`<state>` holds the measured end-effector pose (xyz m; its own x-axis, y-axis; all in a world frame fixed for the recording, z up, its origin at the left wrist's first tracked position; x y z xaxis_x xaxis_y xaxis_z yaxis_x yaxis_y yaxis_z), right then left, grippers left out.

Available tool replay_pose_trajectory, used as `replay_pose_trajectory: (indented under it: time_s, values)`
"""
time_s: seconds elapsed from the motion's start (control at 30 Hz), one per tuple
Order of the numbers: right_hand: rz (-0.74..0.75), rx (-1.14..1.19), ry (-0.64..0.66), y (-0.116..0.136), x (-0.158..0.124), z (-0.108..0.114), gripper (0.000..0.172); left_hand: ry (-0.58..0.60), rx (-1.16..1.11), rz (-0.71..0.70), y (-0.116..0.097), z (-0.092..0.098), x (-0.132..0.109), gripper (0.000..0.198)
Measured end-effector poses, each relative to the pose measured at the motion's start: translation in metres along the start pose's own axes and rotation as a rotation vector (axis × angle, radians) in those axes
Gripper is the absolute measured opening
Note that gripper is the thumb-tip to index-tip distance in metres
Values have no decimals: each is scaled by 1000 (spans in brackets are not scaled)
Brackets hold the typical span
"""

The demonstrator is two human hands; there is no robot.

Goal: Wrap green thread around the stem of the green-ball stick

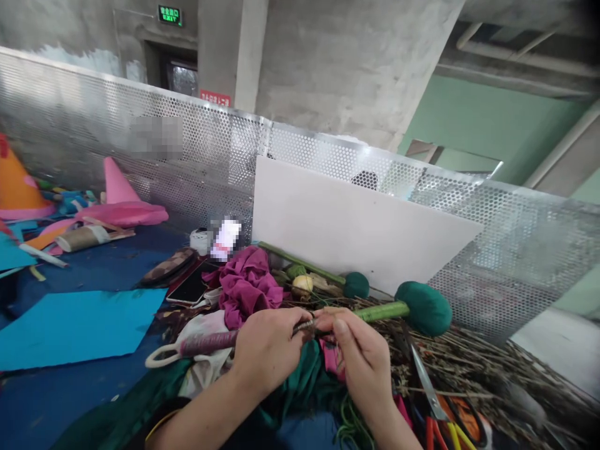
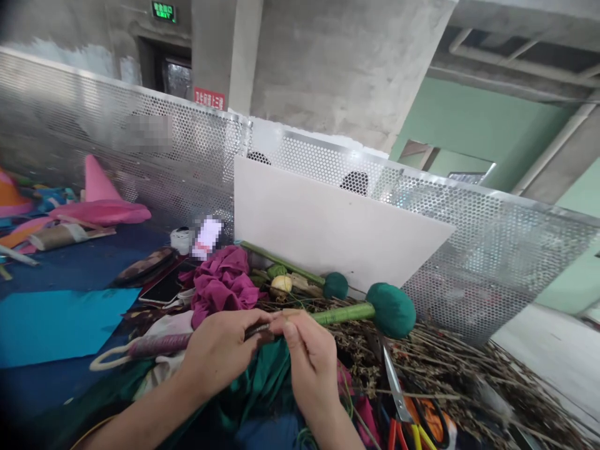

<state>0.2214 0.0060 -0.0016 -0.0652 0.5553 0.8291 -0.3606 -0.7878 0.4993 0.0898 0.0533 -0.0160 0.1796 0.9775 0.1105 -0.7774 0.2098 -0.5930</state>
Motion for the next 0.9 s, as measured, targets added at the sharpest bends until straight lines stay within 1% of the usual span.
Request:
replay_pose_trajectory:
  time_s: [0.07, 0.17, 0.3, 0.37, 0.53, 0.6, 0.7, 0.8, 0.9]
  values:
    - [-9, -16, 18, -6, 3, 4, 25, -1, 68, -36, -3, -3, -2, 17]
    - [-32, -33, 51, -13, 3, 4, 26, -22, 157, -98, -8, -6, -6, 14]
    - [-106, -78, 92, -20, 2, 4, 28, -102, 251, -192, -15, -5, -11, 13]
    - [-139, -106, 117, -22, 2, 5, 29, -142, 279, -270, -20, -6, -14, 13]
    - [-230, -158, 190, -30, 2, 7, 31, -227, 278, -521, -31, -10, -25, 16]
    - [-257, -179, 227, -32, 2, 8, 33, -272, 259, -583, -33, -10, -28, 17]
    - [-274, -214, 262, -34, 2, 9, 35, -313, 259, -648, -35, -11, -32, 22]
    - [-287, -238, 265, -36, 1, 9, 33, -309, 306, -696, -37, -14, -34, 26]
    - [-289, -250, 270, -37, 1, 5, 33, -285, 339, -680, -36, -15, -33, 24]
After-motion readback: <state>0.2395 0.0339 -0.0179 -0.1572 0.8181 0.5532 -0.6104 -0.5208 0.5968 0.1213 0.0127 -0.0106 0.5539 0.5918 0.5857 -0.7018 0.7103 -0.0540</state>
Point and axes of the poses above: each hand's wrist, its own x-axis towards the middle knuckle, its own z-axis out of the back of the hand, y = z × x, the point moved 7 cm from there along x, towards the middle knuckle, and after that the axes turned 14 degrees about z, right-handed, at the moved point
